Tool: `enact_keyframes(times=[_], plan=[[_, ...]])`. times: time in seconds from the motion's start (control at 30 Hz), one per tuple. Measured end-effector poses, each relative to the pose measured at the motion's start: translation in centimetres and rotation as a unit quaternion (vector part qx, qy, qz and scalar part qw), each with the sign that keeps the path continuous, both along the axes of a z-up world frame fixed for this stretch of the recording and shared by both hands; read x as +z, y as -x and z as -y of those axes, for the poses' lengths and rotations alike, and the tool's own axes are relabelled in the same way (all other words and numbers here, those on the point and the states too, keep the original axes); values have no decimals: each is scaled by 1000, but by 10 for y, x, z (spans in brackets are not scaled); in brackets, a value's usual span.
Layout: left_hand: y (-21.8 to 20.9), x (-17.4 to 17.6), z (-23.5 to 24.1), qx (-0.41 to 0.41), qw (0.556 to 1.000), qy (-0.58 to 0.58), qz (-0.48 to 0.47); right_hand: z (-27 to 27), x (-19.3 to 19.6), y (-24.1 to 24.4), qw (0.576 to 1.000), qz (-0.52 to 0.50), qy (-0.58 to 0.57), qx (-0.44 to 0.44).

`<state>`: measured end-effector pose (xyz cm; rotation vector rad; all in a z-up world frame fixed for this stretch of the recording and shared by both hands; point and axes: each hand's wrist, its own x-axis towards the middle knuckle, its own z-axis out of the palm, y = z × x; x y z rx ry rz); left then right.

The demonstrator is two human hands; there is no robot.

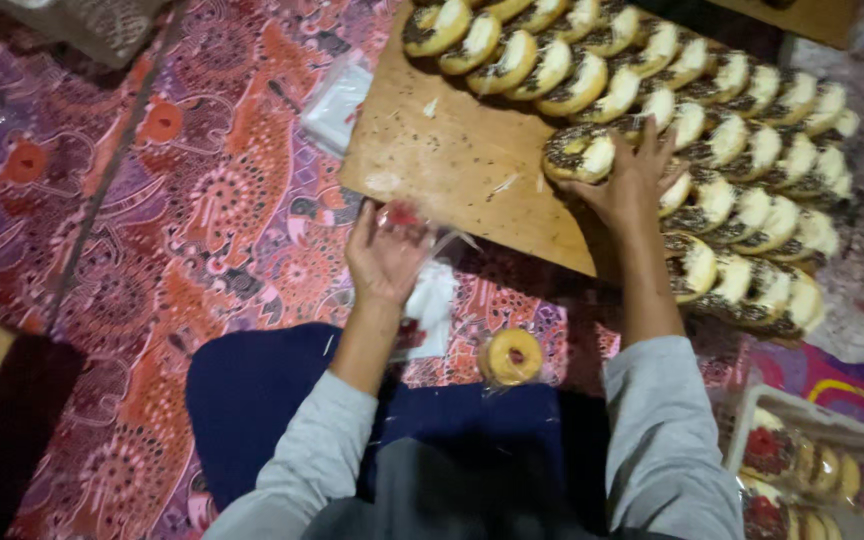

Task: The person sits on the floor and repeatedly picks up donuts from a wooden board, places them into clear plastic bags, and then places the packaged donuts into a white plastic crate.

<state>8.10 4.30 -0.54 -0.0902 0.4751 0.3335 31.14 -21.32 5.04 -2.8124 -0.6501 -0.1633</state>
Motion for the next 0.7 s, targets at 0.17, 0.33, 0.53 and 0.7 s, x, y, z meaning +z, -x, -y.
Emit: enact_keyframes(times=[0.17, 0.33, 0.53, 0.7], plan=[[-4, -3, -9, 41, 998, 18, 33, -16, 33, 101, 959, -153, -232, -59], [4, -1, 9, 96, 985, -58, 132, -40, 35, 238, 719, -307, -617, 92], [18, 2, 47, 74, 961, -130, 232, -91, 21, 265, 921, -20, -381, 84], [48, 29, 85, -98, 966, -241, -7, -91, 21, 260, 931, -7, -360, 67]])
